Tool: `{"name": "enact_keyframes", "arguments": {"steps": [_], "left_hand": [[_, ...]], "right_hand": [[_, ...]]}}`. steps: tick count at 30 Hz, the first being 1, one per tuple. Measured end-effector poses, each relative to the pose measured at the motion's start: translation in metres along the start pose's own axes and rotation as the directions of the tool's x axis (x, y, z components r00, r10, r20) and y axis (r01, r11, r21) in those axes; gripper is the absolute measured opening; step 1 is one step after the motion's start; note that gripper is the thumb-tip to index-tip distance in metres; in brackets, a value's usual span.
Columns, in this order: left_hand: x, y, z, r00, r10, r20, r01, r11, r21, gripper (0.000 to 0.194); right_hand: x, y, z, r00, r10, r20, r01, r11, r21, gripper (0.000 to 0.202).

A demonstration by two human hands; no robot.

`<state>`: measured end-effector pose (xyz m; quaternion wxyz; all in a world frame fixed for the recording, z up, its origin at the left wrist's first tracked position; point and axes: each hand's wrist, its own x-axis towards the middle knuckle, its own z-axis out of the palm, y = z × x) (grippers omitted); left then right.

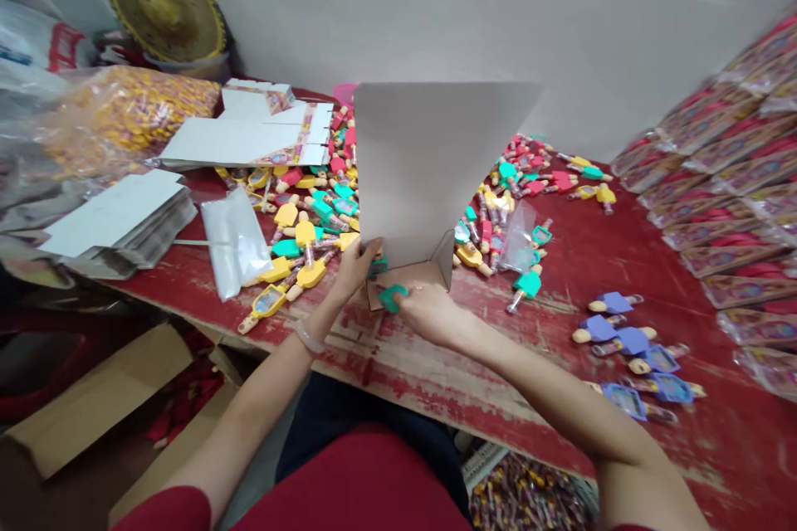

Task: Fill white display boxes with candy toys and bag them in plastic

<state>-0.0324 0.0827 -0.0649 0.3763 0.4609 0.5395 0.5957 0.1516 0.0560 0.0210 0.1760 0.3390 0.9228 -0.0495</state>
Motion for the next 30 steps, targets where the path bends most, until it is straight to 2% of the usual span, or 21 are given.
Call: {"name": "enact_keyframes", "arguments": {"steps": [3,5,7,8,9,10,11,12,13,15,16,17,18,20,24,27,29,30], "left_hand": [[0.001,0.000,0.002,1.000,0.008,-0.029,-0.009,1.000,-0.013,0.031],[0.001,0.001,0.001,0.999,0.028,-0.033,-0.029,0.999,-0.042,0.031],[0.001,0.002,-0.001,1.000,0.020,-0.016,-0.020,0.999,-0.048,0.031],[0.001,0.002,-0.003,1.000,0.006,-0.005,-0.006,0.999,-0.034,0.031],[0.002,0.002,-0.005,1.000,-0.006,0.005,0.007,1.000,-0.015,0.031],[0.002,0.002,-0.006,1.000,-0.013,0.008,0.013,1.000,0.001,0.031],[0.002,0.001,-0.007,1.000,-0.016,0.005,0.016,1.000,0.013,0.031],[0.002,0.000,-0.007,1.000,-0.017,0.002,0.017,1.000,0.020,0.031],[0.001,0.000,-0.006,1.000,-0.020,-0.005,0.020,1.000,0.019,0.031],[0.001,0.000,-0.004,0.999,-0.038,-0.030,0.038,0.999,0.004,0.031],[0.001,0.000,-0.003,0.998,-0.052,-0.048,0.052,0.999,-0.006,0.031],[0.001,0.001,-0.002,0.996,-0.064,-0.063,0.063,0.998,-0.015,0.031],[0.001,0.002,-0.001,0.995,-0.071,-0.075,0.069,0.997,-0.022,0.031],[0.000,0.004,-0.001,0.994,-0.067,-0.085,0.066,0.998,-0.015,0.030],[-0.004,0.010,0.000,0.995,-0.063,-0.079,0.063,0.998,-0.007,0.029],[-0.011,0.015,0.004,0.988,0.018,-0.153,-0.024,0.999,-0.038,0.035],[-0.013,0.016,0.008,0.982,0.082,-0.170,-0.082,0.997,0.006,0.049],[-0.014,0.016,0.010,0.984,0.090,-0.154,-0.084,0.996,0.041,0.052]], "right_hand": [[0.034,-0.010,-0.028,1.000,0.025,0.007,-0.026,0.988,0.151,0.030],[0.057,-0.021,-0.034,0.998,0.048,-0.030,-0.038,0.961,0.274,0.031],[0.070,-0.023,-0.026,0.996,0.054,-0.073,-0.024,0.934,0.357,0.037],[0.069,-0.016,-0.019,0.993,0.077,-0.086,-0.036,0.913,0.406,0.040],[0.063,-0.002,-0.009,0.984,0.155,-0.093,-0.095,0.881,0.464,0.041],[0.052,0.019,0.001,0.954,0.287,-0.092,-0.200,0.832,0.518,0.039],[0.037,0.045,0.010,0.889,0.451,-0.076,-0.334,0.753,0.567,0.036],[0.019,0.075,0.020,0.753,0.655,-0.055,-0.503,0.629,0.593,0.034],[-0.001,0.107,0.028,0.630,0.774,-0.061,-0.616,0.546,0.567,0.040],[-0.035,0.164,0.044,0.449,0.892,-0.043,-0.760,0.407,0.507,0.048],[-0.047,0.185,0.054,0.398,0.917,-0.023,-0.802,0.361,0.476,0.052],[-0.055,0.198,0.065,0.374,0.928,-0.002,-0.828,0.335,0.449,0.055],[-0.059,0.204,0.077,0.371,0.928,0.016,-0.843,0.330,0.425,0.059],[-0.058,0.196,0.105,0.408,0.912,0.030,-0.844,0.365,0.393,0.064],[-0.050,0.148,0.150,0.515,0.857,0.037,-0.823,0.481,0.302,0.066],[-0.061,0.130,0.157,0.541,0.827,0.155,-0.821,0.479,0.311,0.068],[-0.075,0.130,0.150,0.550,0.819,0.161,-0.765,0.418,0.491,0.070],[-0.081,0.131,0.144,0.572,0.813,0.110,-0.684,0.400,0.610,0.070]]}}
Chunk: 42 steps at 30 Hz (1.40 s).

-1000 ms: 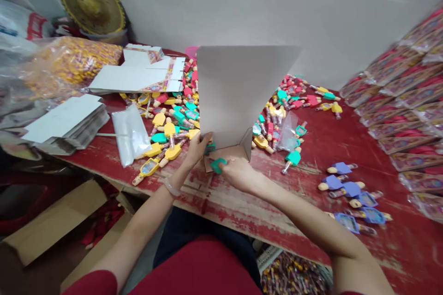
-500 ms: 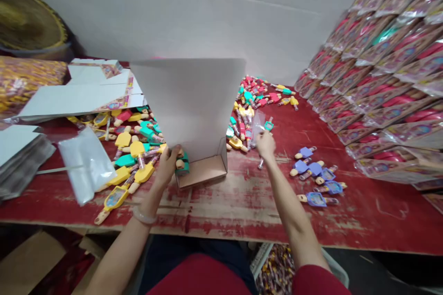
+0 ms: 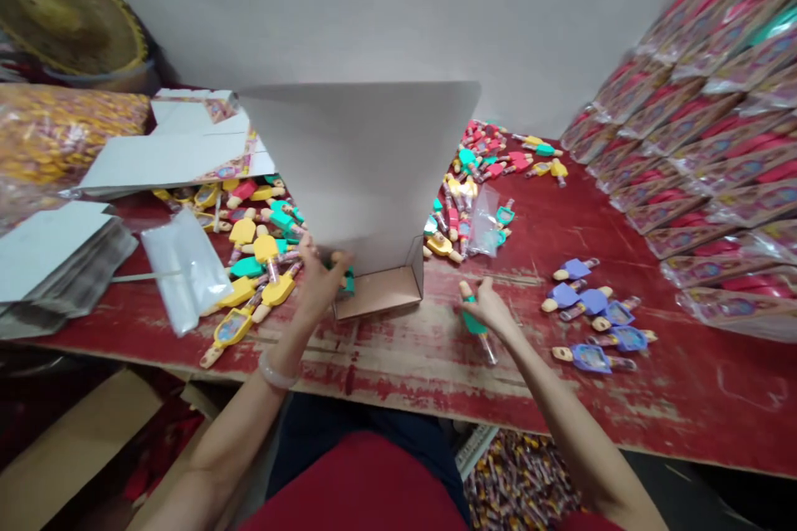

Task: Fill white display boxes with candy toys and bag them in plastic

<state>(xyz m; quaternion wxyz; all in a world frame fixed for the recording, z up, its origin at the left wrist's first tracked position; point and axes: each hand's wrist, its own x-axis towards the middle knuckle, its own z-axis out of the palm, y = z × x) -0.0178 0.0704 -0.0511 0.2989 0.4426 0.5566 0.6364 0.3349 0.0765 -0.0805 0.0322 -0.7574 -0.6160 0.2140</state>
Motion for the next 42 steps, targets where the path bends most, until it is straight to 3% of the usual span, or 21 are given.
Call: {"name": "enact_keyframes", "arguments": {"steps": [2,4,6,9,11,14,16,18,20,22,25,27,30,33,35,38,40,42], "left_hand": [[0.001,-0.002,0.003,0.999,-0.024,0.043,0.022,0.998,0.060,0.046],[0.002,-0.005,0.004,0.997,-0.052,0.055,0.048,0.996,0.079,0.034],[0.004,-0.007,0.004,0.997,-0.056,0.049,0.052,0.995,0.080,0.029],[0.004,-0.006,0.003,0.998,-0.041,0.044,0.037,0.996,0.086,0.025],[0.003,-0.004,0.002,0.998,-0.032,0.045,0.027,0.995,0.095,0.022],[0.002,-0.003,0.002,0.999,-0.020,0.044,0.016,0.994,0.107,0.019],[0.002,-0.005,0.003,1.000,-0.013,0.027,0.010,0.994,0.112,0.020],[0.003,-0.006,0.003,1.000,-0.019,0.014,0.018,0.994,0.109,0.021],[0.003,-0.007,0.004,0.999,-0.031,0.018,0.029,0.995,0.096,0.021],[0.003,-0.007,0.003,0.999,-0.032,0.035,0.029,0.995,0.093,0.022],[0.001,-0.004,0.002,0.999,-0.030,0.045,0.024,0.991,0.128,0.020],[0.001,-0.002,0.002,0.998,-0.034,0.044,0.028,0.990,0.140,0.018],[0.002,0.000,0.002,0.999,-0.028,0.036,0.023,0.992,0.126,0.017],[0.002,0.002,0.002,0.999,-0.034,0.039,0.029,0.993,0.112,0.017],[0.002,0.002,0.002,0.998,-0.033,0.047,0.028,0.994,0.109,0.016],[0.001,0.001,0.003,0.999,-0.013,0.046,0.008,0.994,0.110,0.016],[0.001,0.000,0.004,0.999,-0.010,0.039,0.006,0.994,0.110,0.016],[0.002,-0.002,0.004,0.999,-0.023,0.034,0.019,0.994,0.111,0.016]], "right_hand": [[-0.008,-0.005,-0.014,0.983,-0.167,-0.079,0.181,0.956,0.231,0.067],[-0.019,-0.021,-0.018,0.930,-0.358,-0.083,0.366,0.885,0.289,0.058],[-0.033,-0.046,-0.011,0.870,-0.491,0.028,0.476,0.855,0.207,0.048],[-0.051,-0.081,0.006,0.837,-0.506,0.208,0.520,0.854,-0.014,0.046],[-0.059,-0.091,0.012,0.875,-0.427,0.229,0.465,0.874,-0.145,0.045],[-0.063,-0.079,0.015,0.978,-0.195,0.071,0.207,0.939,-0.276,0.039],[-0.063,-0.060,0.025,0.997,-0.062,-0.050,0.042,0.943,-0.329,0.046],[-0.064,-0.037,0.042,0.994,-0.032,-0.100,-0.003,0.942,-0.336,0.044],[-0.070,-0.015,0.061,0.990,-0.061,-0.130,0.030,0.973,-0.230,0.035],[-0.081,0.003,0.069,0.985,-0.052,-0.164,0.057,0.998,0.027,0.035],[-0.103,0.015,0.051,0.990,-0.052,-0.132,0.110,0.867,0.486,0.056],[-0.113,0.009,0.029,0.980,-0.129,-0.152,0.195,0.778,0.598,0.058],[-0.115,-0.021,0.015,0.922,-0.333,-0.196,0.387,0.814,0.434,0.046],[-0.108,-0.060,0.037,0.865,-0.502,-0.015,0.499,0.856,0.136,0.051],[-0.102,-0.086,0.062,0.856,-0.510,0.081,0.516,0.854,-0.069,0.057],[-0.095,-0.121,0.090,0.885,-0.465,0.023,0.452,0.847,-0.281,0.058],[-0.087,-0.140,0.092,0.907,-0.421,-0.019,0.392,0.858,-0.333,0.057],[-0.079,-0.150,0.080,0.934,-0.358,-0.004,0.334,0.876,-0.347,0.050]]}}
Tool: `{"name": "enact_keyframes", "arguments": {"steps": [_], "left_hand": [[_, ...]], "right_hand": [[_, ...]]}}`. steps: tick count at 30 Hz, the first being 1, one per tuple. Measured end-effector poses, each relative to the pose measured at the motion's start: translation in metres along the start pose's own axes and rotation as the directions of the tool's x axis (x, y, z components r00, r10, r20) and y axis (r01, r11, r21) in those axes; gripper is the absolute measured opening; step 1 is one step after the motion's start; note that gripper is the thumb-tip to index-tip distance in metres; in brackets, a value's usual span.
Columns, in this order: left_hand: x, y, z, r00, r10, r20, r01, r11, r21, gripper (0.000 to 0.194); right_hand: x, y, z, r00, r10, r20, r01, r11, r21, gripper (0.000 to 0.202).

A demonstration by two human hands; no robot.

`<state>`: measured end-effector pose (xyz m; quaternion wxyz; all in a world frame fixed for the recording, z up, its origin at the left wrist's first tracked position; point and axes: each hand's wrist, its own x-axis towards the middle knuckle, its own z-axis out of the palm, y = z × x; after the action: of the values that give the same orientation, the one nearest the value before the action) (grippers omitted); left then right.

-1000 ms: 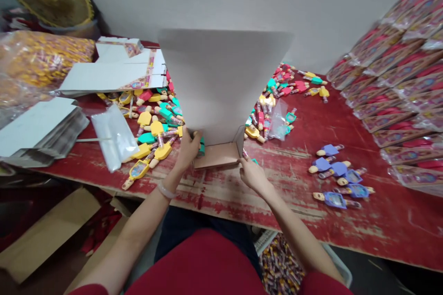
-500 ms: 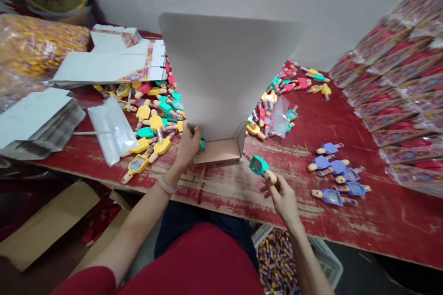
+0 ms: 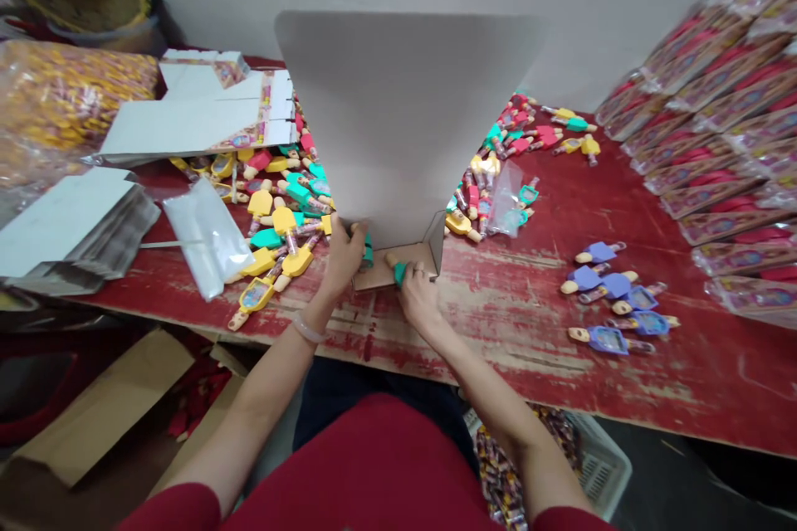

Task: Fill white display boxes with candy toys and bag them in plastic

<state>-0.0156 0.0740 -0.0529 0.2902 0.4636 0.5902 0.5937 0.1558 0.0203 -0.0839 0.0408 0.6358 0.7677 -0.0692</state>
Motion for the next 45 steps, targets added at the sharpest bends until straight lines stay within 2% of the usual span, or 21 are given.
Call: {"name": "enact_keyframes", "arguments": {"steps": [2,4,6,8,9,11,15,18,20,24,27,28,30,33,36,38,39,41,43,45], "left_hand": [[0.000,-0.001,0.000,1.000,-0.015,0.008,0.014,1.000,0.002,0.016],[-0.001,0.000,-0.001,1.000,-0.017,0.023,0.017,1.000,0.007,0.015],[-0.001,0.002,-0.002,1.000,-0.011,0.028,0.010,1.000,0.016,0.014],[-0.002,0.004,-0.003,1.000,-0.013,0.021,0.013,1.000,0.021,0.015],[-0.002,0.004,-0.003,1.000,-0.017,0.014,0.017,1.000,0.020,0.015],[-0.002,0.004,-0.003,1.000,-0.022,0.015,0.022,1.000,0.015,0.016],[0.000,0.002,-0.003,1.000,-0.004,0.029,0.004,1.000,0.026,0.016],[0.001,0.000,-0.001,1.000,0.010,0.002,-0.010,1.000,0.023,0.017],[0.001,-0.001,0.000,1.000,0.012,-0.004,-0.012,1.000,0.011,0.017],[0.001,-0.003,0.000,1.000,0.003,0.009,-0.003,1.000,-0.006,0.016],[0.002,-0.002,-0.001,1.000,0.008,0.004,-0.008,1.000,0.015,0.018],[0.002,-0.001,-0.001,1.000,0.019,-0.003,-0.019,0.999,0.027,0.019],[0.003,0.002,-0.001,0.999,0.049,-0.009,-0.049,0.998,0.049,0.019],[0.004,0.007,-0.003,0.999,0.047,0.013,-0.048,0.996,0.074,0.017],[0.004,0.007,-0.019,0.999,-0.014,0.037,0.008,0.990,0.143,0.016],[0.005,0.005,-0.037,0.999,-0.049,0.009,0.046,0.975,0.218,0.019],[0.005,0.003,-0.047,0.998,-0.068,-0.016,0.070,0.966,0.247,0.020],[0.004,0.002,-0.064,0.994,-0.100,-0.052,0.111,0.959,0.260,0.023],[-0.003,0.004,-0.074,0.994,-0.089,-0.056,0.099,0.972,0.215,0.033],[-0.015,0.008,-0.075,0.997,-0.033,-0.068,0.045,0.983,0.176,0.056]], "right_hand": [[0.005,0.010,-0.018,0.998,0.007,0.058,-0.013,0.995,0.099,0.041],[0.002,0.024,-0.033,0.994,-0.098,0.055,0.071,0.927,0.367,0.033],[-0.004,0.031,-0.040,0.968,-0.240,-0.072,0.229,0.731,0.643,0.032],[-0.009,0.028,-0.039,0.930,-0.303,-0.209,0.350,0.550,0.758,0.033],[-0.009,0.024,-0.036,0.919,-0.311,-0.244,0.378,0.512,0.771,0.034],[-0.005,0.012,-0.030,0.911,-0.343,-0.231,0.388,0.516,0.763,0.039],[0.012,-0.006,-0.032,0.887,-0.439,-0.141,0.408,0.604,0.684,0.041],[0.022,-0.012,-0.036,0.902,-0.415,-0.117,0.385,0.652,0.654,0.035],[0.022,-0.010,-0.033,0.897,-0.426,-0.122,0.390,0.628,0.673,0.035],[0.010,0.003,-0.014,0.816,-0.554,-0.163,0.486,0.507,0.712,0.046],[0.009,0.007,-0.009,0.800,-0.583,-0.140,0.499,0.517,0.696,0.048],[0.012,0.004,-0.010,0.810,-0.575,-0.118,0.487,0.546,0.681,0.047],[0.021,-0.009,-0.014,0.851,-0.524,-0.021,0.428,0.671,0.606,0.045],[0.027,-0.036,-0.020,0.915,-0.382,0.128,0.293,0.848,0.441,0.042],[0.024,-0.043,-0.027,0.930,-0.341,0.135,0.262,0.875,0.407,0.045],[0.031,-0.024,-0.037,0.946,-0.314,0.075,0.248,0.856,0.453,0.046],[0.040,-0.007,-0.043,0.965,-0.260,0.017,0.220,0.849,0.480,0.043],[0.068,0.036,-0.057,0.993,-0.023,-0.119,0.081,0.859,0.506,0.037],[0.102,0.078,-0.062,0.947,0.265,-0.182,-0.159,0.879,0.450,0.043],[0.126,0.106,-0.052,0.917,0.378,-0.128,-0.314,0.882,0.351,0.050]]}}
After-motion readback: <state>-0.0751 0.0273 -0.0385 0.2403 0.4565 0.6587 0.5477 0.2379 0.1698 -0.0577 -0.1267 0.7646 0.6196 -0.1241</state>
